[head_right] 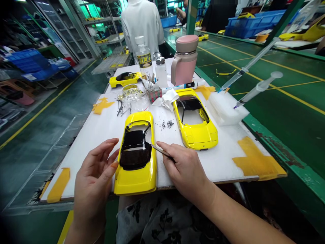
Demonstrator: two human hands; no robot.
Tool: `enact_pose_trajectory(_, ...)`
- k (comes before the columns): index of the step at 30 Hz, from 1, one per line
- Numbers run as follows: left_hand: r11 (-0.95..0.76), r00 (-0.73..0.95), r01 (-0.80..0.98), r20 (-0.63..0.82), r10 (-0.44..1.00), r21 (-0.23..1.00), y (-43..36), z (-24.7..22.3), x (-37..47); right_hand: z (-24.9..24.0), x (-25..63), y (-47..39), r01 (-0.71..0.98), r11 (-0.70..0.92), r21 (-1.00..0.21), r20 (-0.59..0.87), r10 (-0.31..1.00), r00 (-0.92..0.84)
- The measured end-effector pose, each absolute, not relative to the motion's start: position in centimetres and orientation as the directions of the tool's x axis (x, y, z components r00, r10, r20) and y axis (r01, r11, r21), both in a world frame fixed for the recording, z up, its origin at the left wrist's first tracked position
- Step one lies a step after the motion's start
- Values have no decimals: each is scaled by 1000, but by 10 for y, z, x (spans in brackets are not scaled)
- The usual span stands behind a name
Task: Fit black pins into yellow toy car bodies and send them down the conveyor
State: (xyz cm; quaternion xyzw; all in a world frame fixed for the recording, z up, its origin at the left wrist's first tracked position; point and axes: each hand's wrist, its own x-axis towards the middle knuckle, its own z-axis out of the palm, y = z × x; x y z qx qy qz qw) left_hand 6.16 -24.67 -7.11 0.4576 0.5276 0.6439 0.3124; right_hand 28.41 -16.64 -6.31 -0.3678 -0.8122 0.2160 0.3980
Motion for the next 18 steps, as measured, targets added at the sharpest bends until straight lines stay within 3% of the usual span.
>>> enact_pose_trajectory(18,-242,-385,73,252,888,967,-247,-71,61,-64,283,-167,427,718,-550,522,694,-495)
